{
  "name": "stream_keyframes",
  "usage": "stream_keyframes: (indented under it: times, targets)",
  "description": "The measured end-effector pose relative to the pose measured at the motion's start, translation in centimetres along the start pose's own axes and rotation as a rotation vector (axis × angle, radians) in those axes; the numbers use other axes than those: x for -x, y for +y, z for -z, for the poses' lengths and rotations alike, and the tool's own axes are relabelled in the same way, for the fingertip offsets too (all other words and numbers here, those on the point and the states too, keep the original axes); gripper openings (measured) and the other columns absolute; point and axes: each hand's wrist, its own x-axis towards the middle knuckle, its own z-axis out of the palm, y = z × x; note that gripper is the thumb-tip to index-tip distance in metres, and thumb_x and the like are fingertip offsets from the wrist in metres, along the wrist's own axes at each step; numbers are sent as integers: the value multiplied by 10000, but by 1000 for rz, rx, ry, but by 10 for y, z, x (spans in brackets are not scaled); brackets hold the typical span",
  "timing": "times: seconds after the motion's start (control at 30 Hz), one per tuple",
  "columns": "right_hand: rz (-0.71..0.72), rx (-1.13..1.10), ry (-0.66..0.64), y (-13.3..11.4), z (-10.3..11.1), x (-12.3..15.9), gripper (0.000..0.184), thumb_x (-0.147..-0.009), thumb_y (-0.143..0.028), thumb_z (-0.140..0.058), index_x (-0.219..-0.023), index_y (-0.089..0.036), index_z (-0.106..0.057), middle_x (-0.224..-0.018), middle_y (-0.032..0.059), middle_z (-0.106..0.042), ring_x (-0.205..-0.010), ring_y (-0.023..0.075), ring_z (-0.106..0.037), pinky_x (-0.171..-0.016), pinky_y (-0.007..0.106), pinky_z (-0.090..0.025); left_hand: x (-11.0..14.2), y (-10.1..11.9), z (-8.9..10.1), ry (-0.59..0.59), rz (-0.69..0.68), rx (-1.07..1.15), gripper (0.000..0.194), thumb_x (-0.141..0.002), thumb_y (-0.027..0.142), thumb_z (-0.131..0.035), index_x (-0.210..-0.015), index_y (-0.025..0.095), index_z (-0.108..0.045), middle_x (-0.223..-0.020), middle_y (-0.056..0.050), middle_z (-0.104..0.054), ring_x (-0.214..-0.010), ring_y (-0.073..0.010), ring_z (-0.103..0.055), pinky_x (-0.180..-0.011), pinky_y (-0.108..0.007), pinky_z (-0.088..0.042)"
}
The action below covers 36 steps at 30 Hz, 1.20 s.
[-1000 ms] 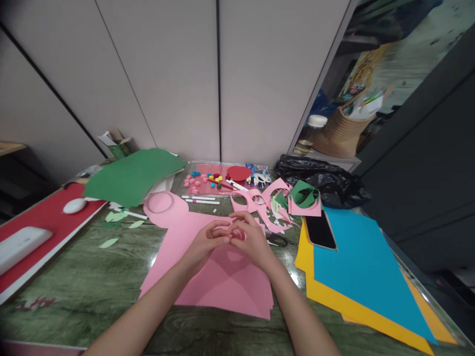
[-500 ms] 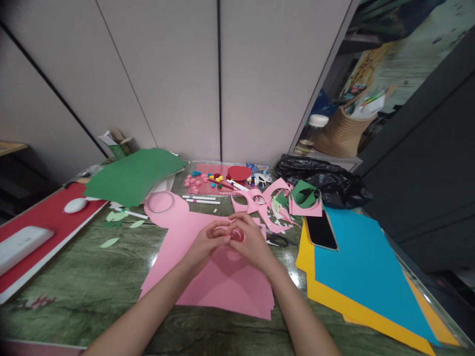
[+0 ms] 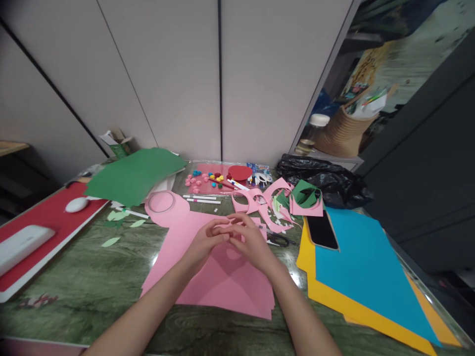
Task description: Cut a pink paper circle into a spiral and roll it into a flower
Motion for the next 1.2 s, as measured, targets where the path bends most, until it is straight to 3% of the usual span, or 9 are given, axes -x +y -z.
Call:
stream_keyframes:
  times: [0.23, 0.6, 0.87, 1.2]
  targets:
    - [-59, 13, 100, 2, -4, 0, 92, -736, -132, -617, -764, -219, -628, -1082, 55, -505, -992, 192, -521, -857, 351, -427, 1, -1, -1, 6, 68, 101, 385, -588, 116, -728, -949, 159, -602, -781, -34, -681, -786, -158, -626, -766, -276, -423]
    - [-68, 4, 114, -3, -6, -2, 89, -726, -135, -614, -714, -208, -564, -1004, 53, -515, -991, 205, -515, -853, 356, -415, 1, -3, -2, -30, 59, 104, 358, -614, 143, -726, -952, 150, -607, -794, -38, -682, -799, -154, -618, -771, -268, -424]
    - [-67, 3, 104, -4, -3, -1, 132, -714, -122, -640, -781, -224, -592, -1013, 42, -511, -1017, 196, -508, -892, 346, -401, 1, -3, -2, -6, 47, 97, 395, -660, 177, -705, -1023, 149, -551, -849, -75, -688, -827, -172, -630, -788, -294, -431]
    - [-40, -24, -28, -4, 3, -2, 230, -779, -117, -584, -909, -285, -671, -1097, 42, -497, -1022, 181, -503, -882, 333, -425, 0, -1, 3, -51, 30, 4, 445, -676, 168, -690, -1090, 155, -526, -898, -102, -687, -850, -196, -636, -814, -339, -438]
